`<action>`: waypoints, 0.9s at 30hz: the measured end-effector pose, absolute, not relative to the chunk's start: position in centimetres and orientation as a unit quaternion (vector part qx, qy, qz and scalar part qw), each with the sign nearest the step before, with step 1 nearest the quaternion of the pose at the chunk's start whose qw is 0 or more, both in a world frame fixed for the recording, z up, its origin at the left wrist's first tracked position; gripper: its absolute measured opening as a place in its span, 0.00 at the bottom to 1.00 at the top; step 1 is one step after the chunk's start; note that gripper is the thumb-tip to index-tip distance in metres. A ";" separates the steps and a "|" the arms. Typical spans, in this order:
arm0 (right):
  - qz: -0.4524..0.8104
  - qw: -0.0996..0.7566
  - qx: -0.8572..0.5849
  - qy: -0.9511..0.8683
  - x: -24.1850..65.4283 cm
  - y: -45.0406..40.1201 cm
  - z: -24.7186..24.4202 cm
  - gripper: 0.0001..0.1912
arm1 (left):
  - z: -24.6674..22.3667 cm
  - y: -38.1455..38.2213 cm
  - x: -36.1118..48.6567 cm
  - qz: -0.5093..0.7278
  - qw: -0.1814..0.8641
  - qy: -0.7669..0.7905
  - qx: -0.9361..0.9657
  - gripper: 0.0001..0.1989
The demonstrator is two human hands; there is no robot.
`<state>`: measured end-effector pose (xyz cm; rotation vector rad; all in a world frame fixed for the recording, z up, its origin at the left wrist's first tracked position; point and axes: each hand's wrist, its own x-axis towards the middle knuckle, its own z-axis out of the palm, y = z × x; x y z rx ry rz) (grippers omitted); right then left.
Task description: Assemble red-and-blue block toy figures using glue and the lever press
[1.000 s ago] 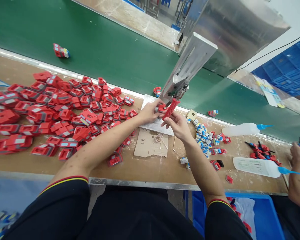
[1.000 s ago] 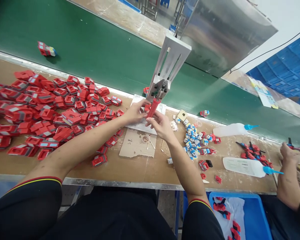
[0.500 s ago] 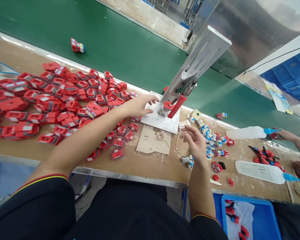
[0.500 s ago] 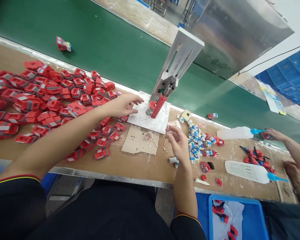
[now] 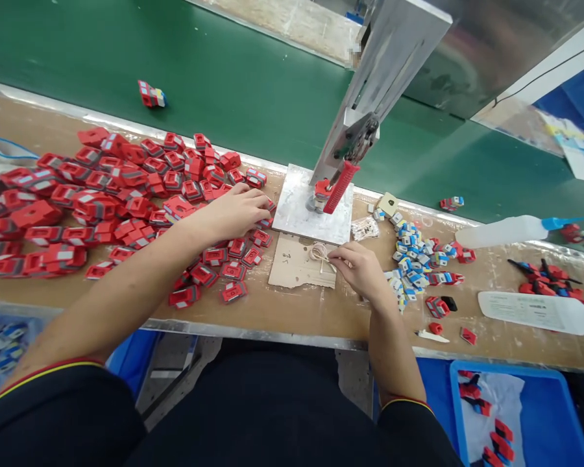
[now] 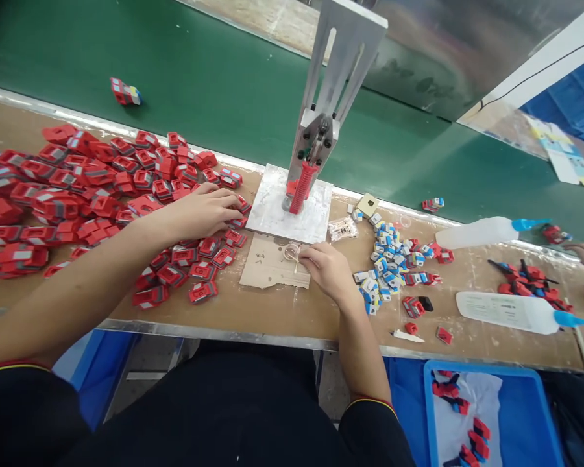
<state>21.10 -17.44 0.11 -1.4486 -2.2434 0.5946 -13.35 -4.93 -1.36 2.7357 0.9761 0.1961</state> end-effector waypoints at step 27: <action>0.165 0.285 -0.488 -0.808 19.6 -16.4 -2.1 0.05 | 0.0 -15.8 -3.7 0.497 0.540 0.373 0.568 0.25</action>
